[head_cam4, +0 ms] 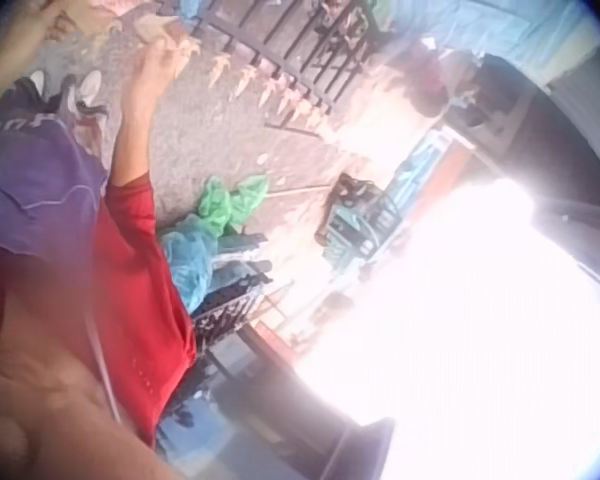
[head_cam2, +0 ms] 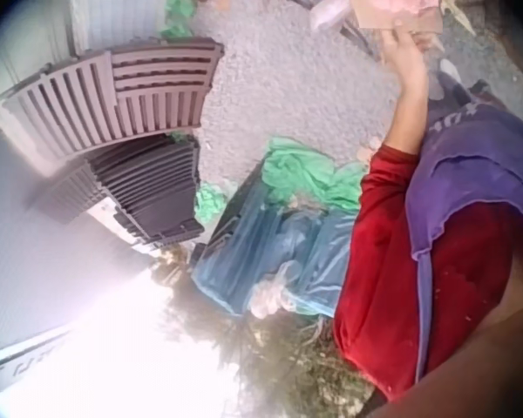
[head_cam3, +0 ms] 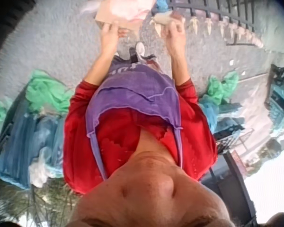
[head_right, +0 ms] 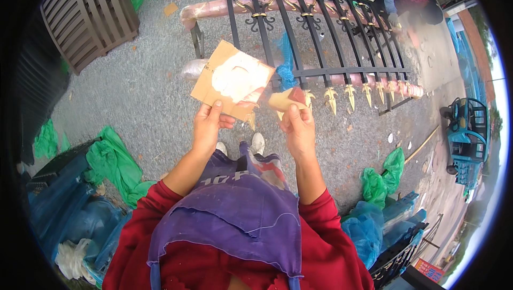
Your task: The person uses a sponge to apply pink paint to ornate metal gate sections, following a reference image held in the other hand. They work on multiple gate pieces laid out on the ground, moving between sections and occasionally adjusting their position.
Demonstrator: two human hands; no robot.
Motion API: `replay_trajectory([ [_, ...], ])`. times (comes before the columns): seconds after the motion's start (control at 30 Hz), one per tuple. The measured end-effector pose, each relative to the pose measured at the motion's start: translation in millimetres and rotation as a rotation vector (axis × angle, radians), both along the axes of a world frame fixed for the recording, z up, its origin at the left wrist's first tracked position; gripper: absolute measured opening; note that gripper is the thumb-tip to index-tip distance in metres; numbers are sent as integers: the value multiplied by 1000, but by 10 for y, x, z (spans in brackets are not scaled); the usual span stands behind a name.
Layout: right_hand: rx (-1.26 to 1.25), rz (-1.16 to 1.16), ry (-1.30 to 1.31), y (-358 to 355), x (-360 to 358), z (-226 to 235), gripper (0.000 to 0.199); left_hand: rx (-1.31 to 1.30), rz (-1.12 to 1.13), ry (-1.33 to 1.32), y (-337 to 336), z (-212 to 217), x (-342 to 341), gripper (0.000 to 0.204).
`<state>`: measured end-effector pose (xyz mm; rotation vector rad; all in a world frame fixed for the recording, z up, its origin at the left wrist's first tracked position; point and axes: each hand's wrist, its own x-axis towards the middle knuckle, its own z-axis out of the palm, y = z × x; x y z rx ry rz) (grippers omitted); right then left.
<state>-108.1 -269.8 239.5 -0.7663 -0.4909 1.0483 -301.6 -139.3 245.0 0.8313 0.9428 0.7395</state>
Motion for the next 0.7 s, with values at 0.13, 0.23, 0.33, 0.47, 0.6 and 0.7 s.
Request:
replay_trajectory([
  [0.13, -315, -229, -344, 254, -409, 298, 24, 66, -53, 27, 28, -39, -138, 28],
  [0.23, -349, -333, -563, 398, -503, 198, 25, 102, -81, 28, 53, -40, -205, 26],
  [0.33, -343, -315, -624, 464, -557, 46, 31, 100, -115, 21, 89, -19, -230, 24],
  [0.47, -537, -284, -847, 472, -627, 16, 33, 105, -189, 58, 114, -39, -270, 26],
  [0.6, -559, -340, -1375, 519, -684, 154, 31, 77, -227, 69, 174, -105, -277, 24],
  [0.7, -645, -326, -1194, 501, -709, 134, 29, 59, -219, 59, 181, -195, -267, 22],
])
